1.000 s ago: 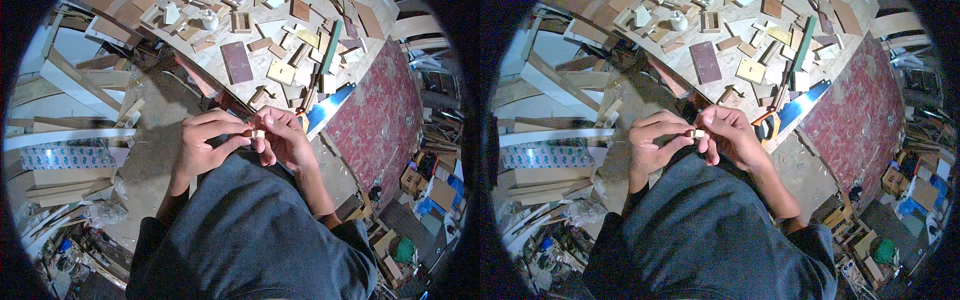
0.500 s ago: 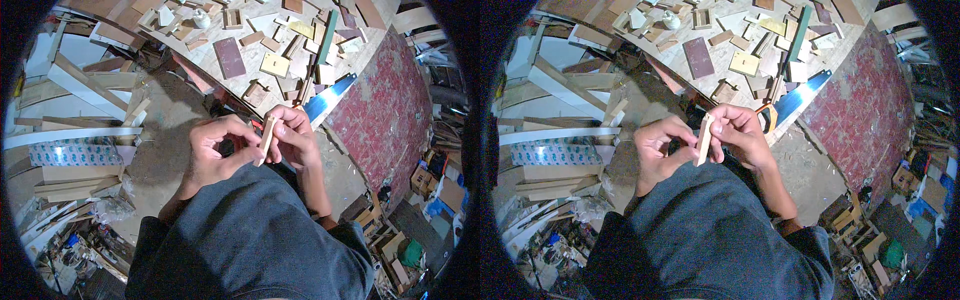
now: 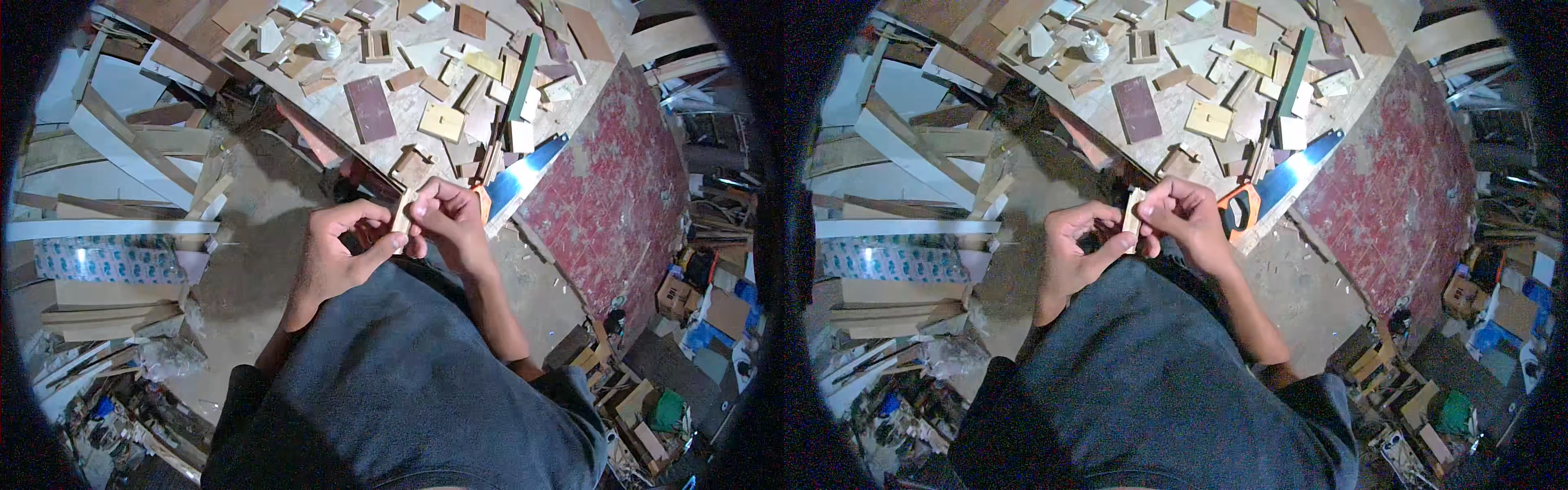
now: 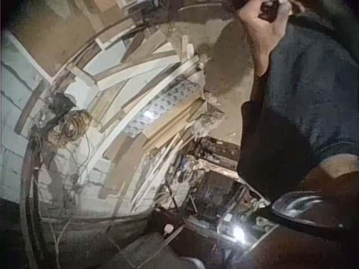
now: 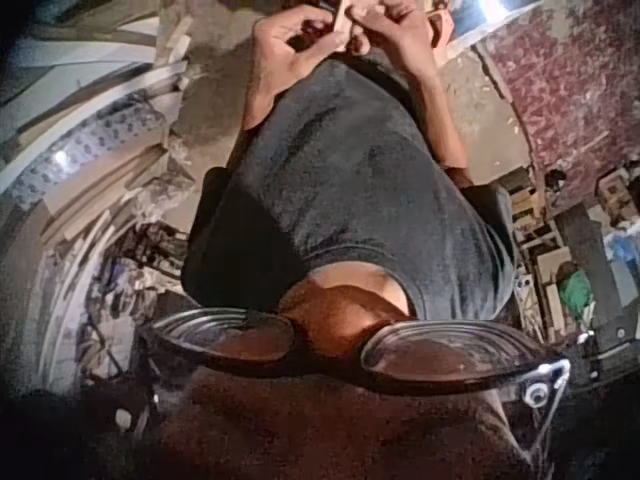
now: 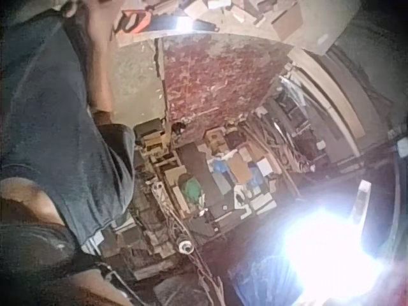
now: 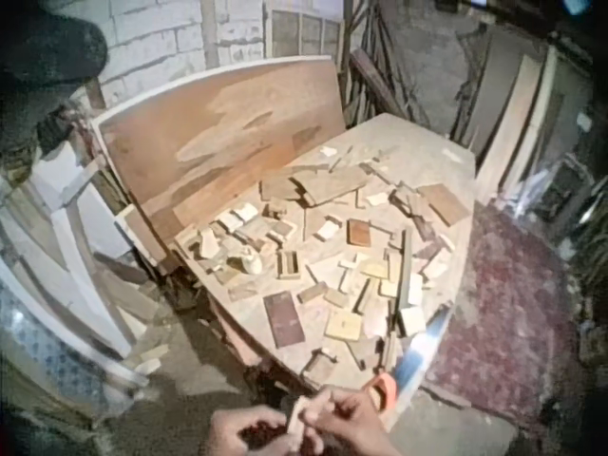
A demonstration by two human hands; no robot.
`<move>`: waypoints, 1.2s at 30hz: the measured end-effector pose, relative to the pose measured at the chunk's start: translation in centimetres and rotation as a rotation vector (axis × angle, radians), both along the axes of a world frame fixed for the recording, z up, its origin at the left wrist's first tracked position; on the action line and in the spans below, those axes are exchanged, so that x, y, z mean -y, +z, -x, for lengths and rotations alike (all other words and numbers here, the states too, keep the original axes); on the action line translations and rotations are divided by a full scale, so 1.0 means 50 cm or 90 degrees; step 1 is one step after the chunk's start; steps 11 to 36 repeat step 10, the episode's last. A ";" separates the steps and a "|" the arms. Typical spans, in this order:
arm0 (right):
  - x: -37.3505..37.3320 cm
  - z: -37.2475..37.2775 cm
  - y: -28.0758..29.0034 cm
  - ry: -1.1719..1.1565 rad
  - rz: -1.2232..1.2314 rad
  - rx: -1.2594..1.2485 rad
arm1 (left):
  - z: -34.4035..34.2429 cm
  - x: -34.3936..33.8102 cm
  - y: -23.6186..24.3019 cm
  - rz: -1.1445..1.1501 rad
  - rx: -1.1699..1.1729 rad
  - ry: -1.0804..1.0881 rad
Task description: Building a small wooden structure by gluing and sawing small wood pieces.
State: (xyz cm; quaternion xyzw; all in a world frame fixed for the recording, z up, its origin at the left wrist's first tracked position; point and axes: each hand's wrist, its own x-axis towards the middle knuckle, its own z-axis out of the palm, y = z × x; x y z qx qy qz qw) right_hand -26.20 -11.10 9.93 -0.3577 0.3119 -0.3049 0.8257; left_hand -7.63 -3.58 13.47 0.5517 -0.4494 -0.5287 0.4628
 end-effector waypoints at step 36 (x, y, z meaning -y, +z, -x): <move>0.091 -0.227 -0.032 0.032 0.128 -0.261 | -0.291 0.030 -0.146 0.023 0.015 0.019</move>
